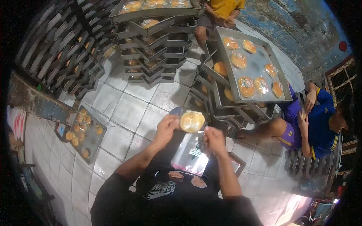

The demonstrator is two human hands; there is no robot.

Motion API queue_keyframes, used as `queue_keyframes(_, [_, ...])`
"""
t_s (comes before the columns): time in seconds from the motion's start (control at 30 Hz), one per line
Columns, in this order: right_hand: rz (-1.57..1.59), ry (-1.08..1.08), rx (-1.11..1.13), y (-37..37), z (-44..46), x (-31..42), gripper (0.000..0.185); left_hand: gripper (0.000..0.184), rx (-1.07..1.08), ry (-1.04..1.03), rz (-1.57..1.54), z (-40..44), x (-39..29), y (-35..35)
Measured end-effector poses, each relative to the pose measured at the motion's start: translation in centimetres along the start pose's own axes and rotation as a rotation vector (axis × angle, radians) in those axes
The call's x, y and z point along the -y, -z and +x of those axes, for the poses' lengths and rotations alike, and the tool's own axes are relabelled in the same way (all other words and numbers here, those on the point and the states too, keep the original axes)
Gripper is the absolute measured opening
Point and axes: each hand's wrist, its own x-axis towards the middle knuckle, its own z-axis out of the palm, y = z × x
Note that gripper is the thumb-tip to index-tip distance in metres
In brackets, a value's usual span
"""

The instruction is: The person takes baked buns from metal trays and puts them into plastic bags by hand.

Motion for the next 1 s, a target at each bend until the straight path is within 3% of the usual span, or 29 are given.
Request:
queue_keyframes(0.03, [0.135, -0.065, 0.057, -0.9, -0.4, -2.0, 0.029, 0.028, 0.037, 0.228, -0.156, -0.3, 1.7, 0.1])
queue_keyframes(0.07, [0.188, -0.108, 0.024, -1.9, -1.2, -2.0, 0.028, 0.028, 0.088, 0.283, -0.310, -0.1, 2.0, 0.3])
queue_keyframes(0.2, [0.314, 0.073, -0.140, -2.3, -3.8, 3.3, 0.030, 0.022, 0.233, 0.333, -0.488, 2.8, 0.1, -1.7])
queue_keyframes(0.27, [-0.180, 0.460, -0.322, 1.3, -3.0, 5.7, 0.026, 0.018, 0.250, 0.180, -0.827, 3.5, -5.2, -4.5])
queue_keyframes(0.3, [-0.392, 0.709, -0.443, 2.0, -3.4, 9.9, 0.023, 0.025, 0.258, 0.159, -0.786, 4.0, -8.6, -5.8])
queue_keyframes(0.33, [-0.517, 0.814, -0.588, 3.6, -2.6, 11.9, 0.020, 0.029, 0.249, 0.151, -0.669, 4.3, -9.0, -6.6])
queue_keyframes(0.4, [-0.861, 0.920, -0.776, 6.5, -0.9, 15.4, 0.025, 0.034, 0.255, 0.125, -0.558, 4.1, -8.7, -7.5])
queue_keyframes(0.5, [-1.062, 1.035, -0.989, 6.4, -0.8, 17.9, 0.037, 0.055, 0.405, -0.157, 0.067, 0.8, -6.5, -6.2])
queue_keyframes(0.53, [-0.974, 0.922, -0.852, 7.0, -1.0, 15.3, 0.048, 0.058, 0.419, -0.409, 0.404, -0.5, -6.0, -5.2])
queue_keyframes(0.57, [-0.973, 0.812, -0.706, 6.4, -1.9, 13.9, 0.050, 0.060, 0.416, -0.513, 0.512, -1.7, -5.6, -4.3])
queue_keyframes(0.6, [-0.782, 0.723, -0.547, 4.9, -2.5, 12.0, 0.051, 0.047, 0.417, -0.544, 0.675, -2.9, -5.4, -3.5])
queue_keyframes(0.63, [-0.830, 0.819, -0.503, 3.0, -3.5, 10.1, 0.051, 0.047, 0.407, -0.550, 0.679, -3.5, -4.8, -3.0])
queue_keyframes(0.73, [-0.857, 0.794, -0.218, 0.2, -5.5, 3.7, 0.057, 0.032, 0.444, -0.689, 0.791, -4.1, -4.9, -1.6])
queue_keyframes(0.77, [-0.834, 0.786, -0.225, -0.2, -6.6, 3.4, 0.057, 0.032, 0.463, -0.686, 0.807, -4.4, -4.8, -1.3])
queue_keyframes(0.83, [-1.047, 0.632, -0.079, 0.4, -8.5, 3.5, 0.046, 0.043, 0.501, -0.880, 0.690, -4.1, -4.3, -1.4])
queue_keyframes(0.9, [-1.059, 0.615, -0.056, 2.4, -9.8, 2.6, 0.040, 0.042, 0.493, -0.862, 0.632, -4.5, -5.7, -1.9])
queue_keyframes(0.93, [-1.085, 0.595, 0.005, 3.8, -10.2, 2.6, 0.033, 0.038, 0.645, -0.306, 0.279, -4.8, -4.4, -2.4])
queue_keyframes(0.97, [-1.093, 0.600, -0.005, 4.8, -10.9, 4.1, 0.033, 0.031, 0.809, -0.165, 0.245, -4.2, -4.3, -2.4])
queue_keyframes(1.0, [-0.828, 0.492, 0.045, 5.8, -11.8, 5.8, 0.026, 0.028, 0.959, -0.015, 0.229, -3.6, -4.1, -2.5])
